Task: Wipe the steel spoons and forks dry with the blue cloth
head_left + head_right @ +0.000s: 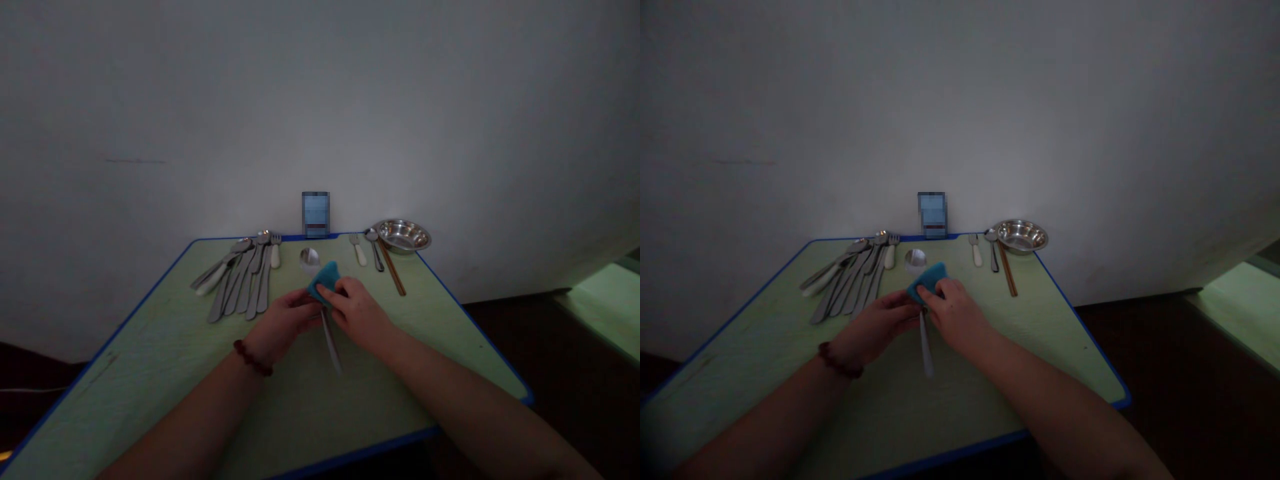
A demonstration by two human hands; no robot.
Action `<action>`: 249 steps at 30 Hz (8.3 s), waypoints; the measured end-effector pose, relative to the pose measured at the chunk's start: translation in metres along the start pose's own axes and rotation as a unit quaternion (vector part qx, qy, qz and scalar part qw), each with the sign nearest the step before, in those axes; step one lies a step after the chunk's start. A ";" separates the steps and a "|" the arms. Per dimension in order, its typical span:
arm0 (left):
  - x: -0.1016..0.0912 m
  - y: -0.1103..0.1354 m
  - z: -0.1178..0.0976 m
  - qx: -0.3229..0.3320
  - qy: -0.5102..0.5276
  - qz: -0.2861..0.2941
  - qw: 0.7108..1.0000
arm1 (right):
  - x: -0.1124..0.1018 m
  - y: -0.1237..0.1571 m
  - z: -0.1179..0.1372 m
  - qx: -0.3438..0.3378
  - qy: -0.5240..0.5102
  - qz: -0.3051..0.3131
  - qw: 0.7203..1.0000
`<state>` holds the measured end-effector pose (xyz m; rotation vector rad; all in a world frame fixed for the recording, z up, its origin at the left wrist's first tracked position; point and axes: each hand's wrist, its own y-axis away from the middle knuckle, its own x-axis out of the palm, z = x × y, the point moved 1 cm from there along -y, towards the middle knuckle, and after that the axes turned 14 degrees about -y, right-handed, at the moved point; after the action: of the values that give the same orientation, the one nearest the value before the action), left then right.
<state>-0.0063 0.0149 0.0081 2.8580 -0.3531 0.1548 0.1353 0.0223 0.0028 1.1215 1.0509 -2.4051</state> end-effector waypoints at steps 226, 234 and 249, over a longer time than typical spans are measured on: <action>-0.032 -0.004 -0.021 0.039 0.076 -0.205 0.975 | -0.008 0.007 0.007 -0.117 -0.037 0.004 0.992; -0.029 -0.005 -0.019 0.036 0.067 -0.198 0.977 | -0.007 0.007 0.006 -0.110 -0.034 0.003 0.993; -0.023 -0.003 -0.017 0.003 0.052 -0.181 0.982 | -0.006 0.003 0.007 -0.131 -0.038 0.018 0.991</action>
<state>-0.0292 0.0276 0.0208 2.8467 0.1886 0.2320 0.1373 0.0148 0.0088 0.9435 1.2633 -2.1848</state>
